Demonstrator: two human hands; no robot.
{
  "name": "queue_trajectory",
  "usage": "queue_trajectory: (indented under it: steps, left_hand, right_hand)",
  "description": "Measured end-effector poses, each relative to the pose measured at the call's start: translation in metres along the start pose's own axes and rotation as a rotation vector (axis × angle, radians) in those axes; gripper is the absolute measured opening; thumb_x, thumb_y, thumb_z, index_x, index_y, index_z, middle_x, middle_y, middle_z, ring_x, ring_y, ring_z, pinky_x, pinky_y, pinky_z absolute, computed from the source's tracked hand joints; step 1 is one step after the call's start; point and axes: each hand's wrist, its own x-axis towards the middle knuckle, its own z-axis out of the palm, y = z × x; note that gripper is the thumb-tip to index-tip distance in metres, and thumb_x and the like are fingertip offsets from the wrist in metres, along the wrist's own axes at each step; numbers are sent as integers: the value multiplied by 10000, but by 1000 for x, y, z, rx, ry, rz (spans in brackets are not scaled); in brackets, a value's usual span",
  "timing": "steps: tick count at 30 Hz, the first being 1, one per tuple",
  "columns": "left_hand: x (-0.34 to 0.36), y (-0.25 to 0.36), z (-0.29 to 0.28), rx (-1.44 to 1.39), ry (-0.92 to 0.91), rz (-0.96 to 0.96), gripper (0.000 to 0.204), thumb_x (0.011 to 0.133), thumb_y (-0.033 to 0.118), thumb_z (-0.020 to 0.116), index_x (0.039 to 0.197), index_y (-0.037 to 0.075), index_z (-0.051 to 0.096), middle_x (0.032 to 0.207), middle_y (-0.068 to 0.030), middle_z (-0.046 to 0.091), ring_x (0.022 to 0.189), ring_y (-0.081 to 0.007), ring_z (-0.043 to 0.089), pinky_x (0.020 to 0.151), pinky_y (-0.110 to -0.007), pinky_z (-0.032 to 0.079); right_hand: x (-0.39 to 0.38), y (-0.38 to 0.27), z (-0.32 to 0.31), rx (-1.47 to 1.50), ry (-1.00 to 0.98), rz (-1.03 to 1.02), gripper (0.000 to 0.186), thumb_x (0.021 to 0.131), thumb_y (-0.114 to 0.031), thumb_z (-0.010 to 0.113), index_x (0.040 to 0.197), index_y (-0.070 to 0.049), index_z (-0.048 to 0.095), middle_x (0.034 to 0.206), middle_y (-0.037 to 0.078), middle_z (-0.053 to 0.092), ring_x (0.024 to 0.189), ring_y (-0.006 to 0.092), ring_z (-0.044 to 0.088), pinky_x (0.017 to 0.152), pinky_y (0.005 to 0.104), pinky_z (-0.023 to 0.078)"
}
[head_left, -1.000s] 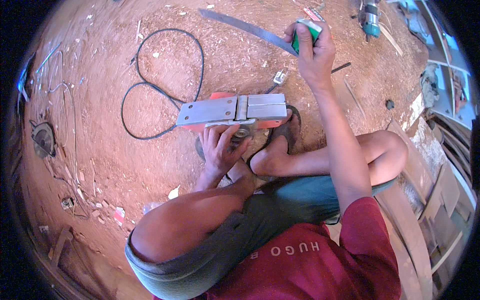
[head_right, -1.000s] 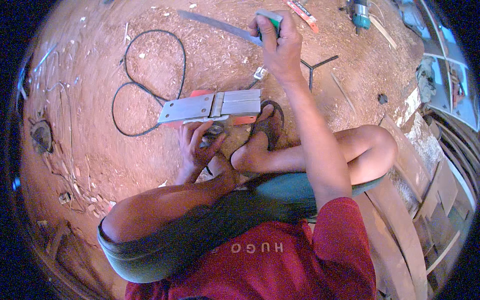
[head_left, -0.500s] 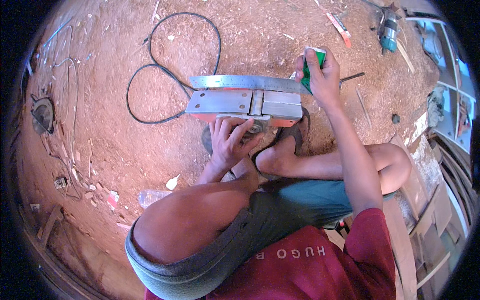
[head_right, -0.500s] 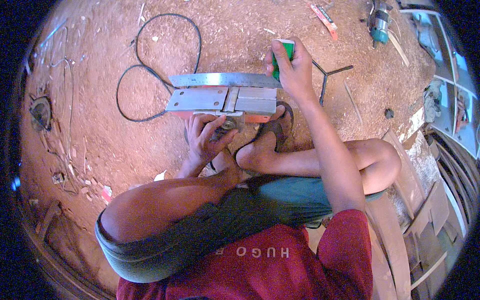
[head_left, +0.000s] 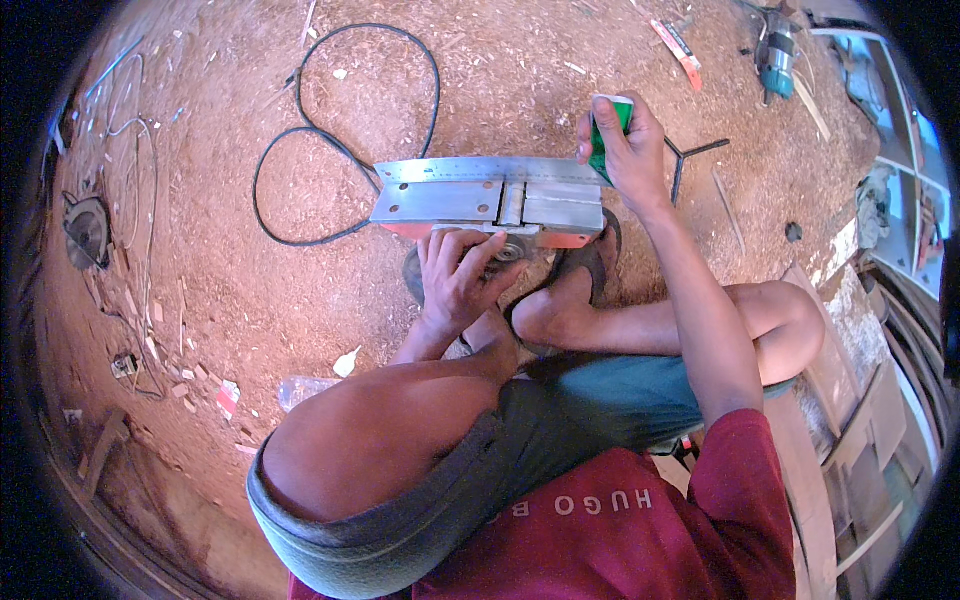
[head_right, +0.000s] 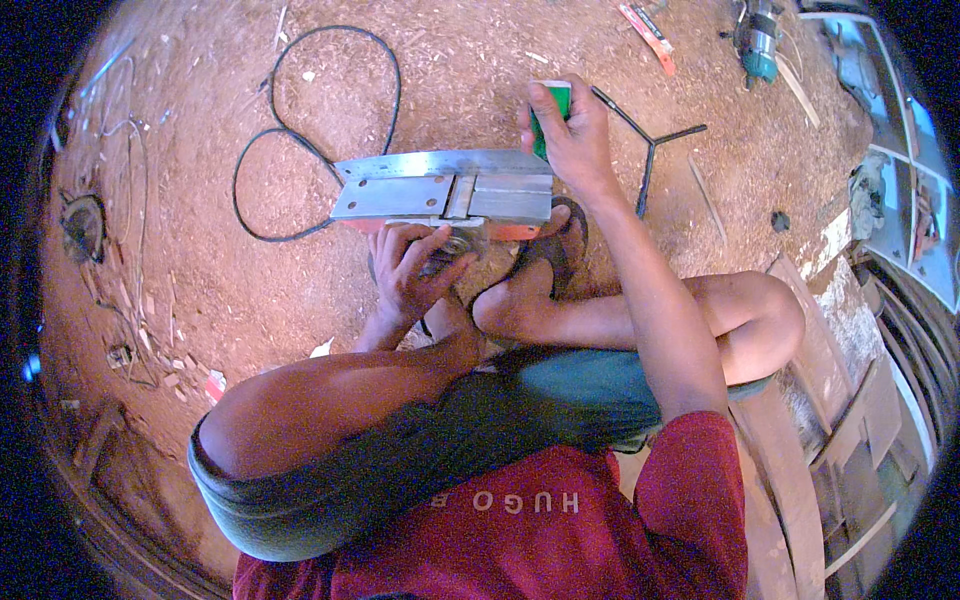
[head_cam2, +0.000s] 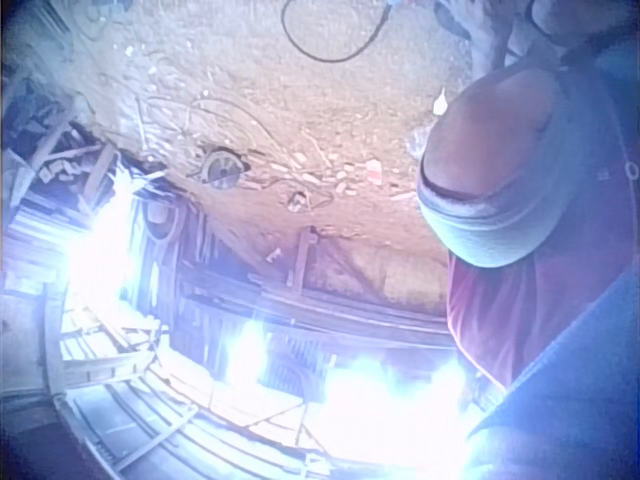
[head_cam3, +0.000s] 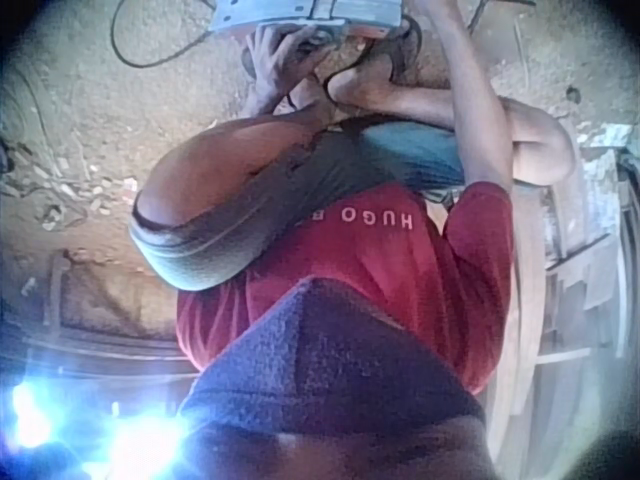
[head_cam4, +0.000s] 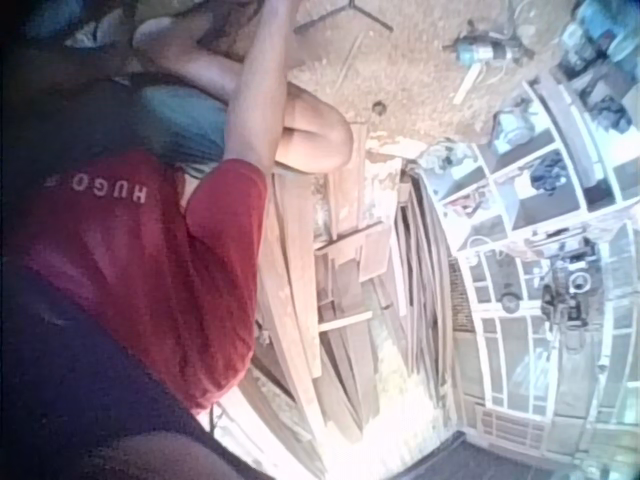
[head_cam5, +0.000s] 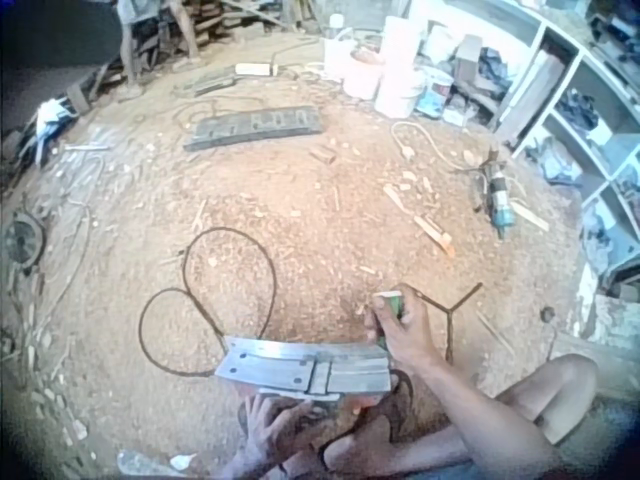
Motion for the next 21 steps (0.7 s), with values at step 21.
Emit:
queue_trajectory:
  steps: [21]
  left_hand:
    - [2,0,0,7,4,8,552,702,316,930,1183,161,710,1002,5,642,897,-217,598,768,-397,400]
  right_hand:
    - [0,6,-1,23,2,-38,295,1072,-316,611,1004,-35,550,743,53,661,577,122,626,519,286,517]
